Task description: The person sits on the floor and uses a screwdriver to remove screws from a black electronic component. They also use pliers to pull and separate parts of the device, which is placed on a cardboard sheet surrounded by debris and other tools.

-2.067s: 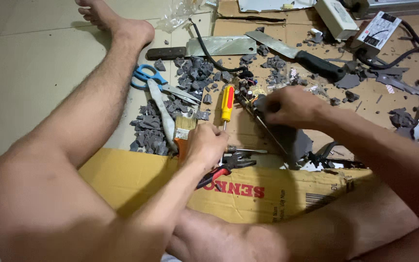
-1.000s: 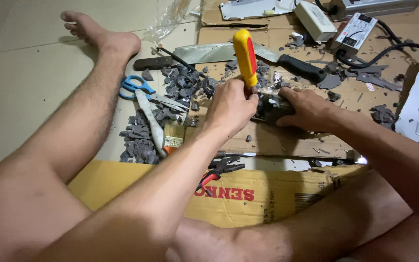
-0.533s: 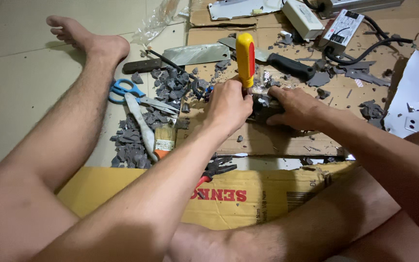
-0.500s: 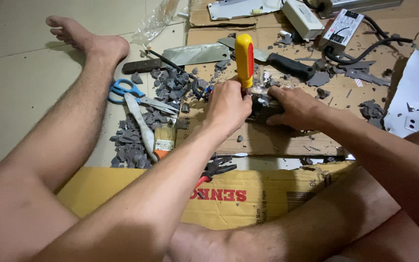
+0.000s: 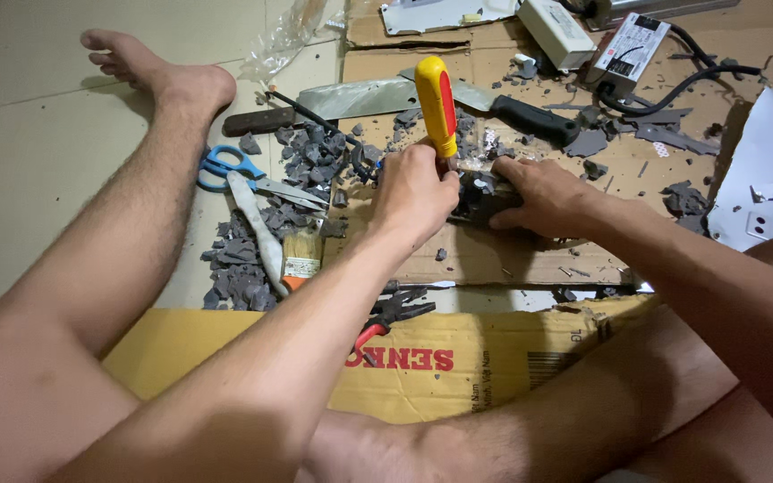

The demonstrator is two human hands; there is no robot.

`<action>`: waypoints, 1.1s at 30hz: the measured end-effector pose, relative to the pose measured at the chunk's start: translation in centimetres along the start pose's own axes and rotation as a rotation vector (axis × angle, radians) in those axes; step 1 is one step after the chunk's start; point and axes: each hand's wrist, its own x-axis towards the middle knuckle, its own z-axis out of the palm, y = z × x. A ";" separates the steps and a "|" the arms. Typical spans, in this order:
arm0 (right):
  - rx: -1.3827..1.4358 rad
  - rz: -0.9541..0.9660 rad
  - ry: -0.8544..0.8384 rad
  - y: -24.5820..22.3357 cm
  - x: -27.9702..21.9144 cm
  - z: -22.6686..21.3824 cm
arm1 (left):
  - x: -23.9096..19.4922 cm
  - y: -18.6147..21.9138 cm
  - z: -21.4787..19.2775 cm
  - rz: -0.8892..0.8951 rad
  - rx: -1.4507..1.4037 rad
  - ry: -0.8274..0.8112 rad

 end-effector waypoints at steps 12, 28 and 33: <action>-0.039 -0.008 0.016 1.0 0.7 0.7 | -0.5 0.6 -0.5 -0.050 -0.029 0.001; 0.084 -0.066 0.333 -7.6 -6.7 -1.1 | -5.5 2.7 -4.2 -0.212 -0.181 0.071; 0.215 -0.085 0.348 -9.1 -7.7 -1.4 | -6.6 4.6 -5.0 -0.258 -0.271 0.002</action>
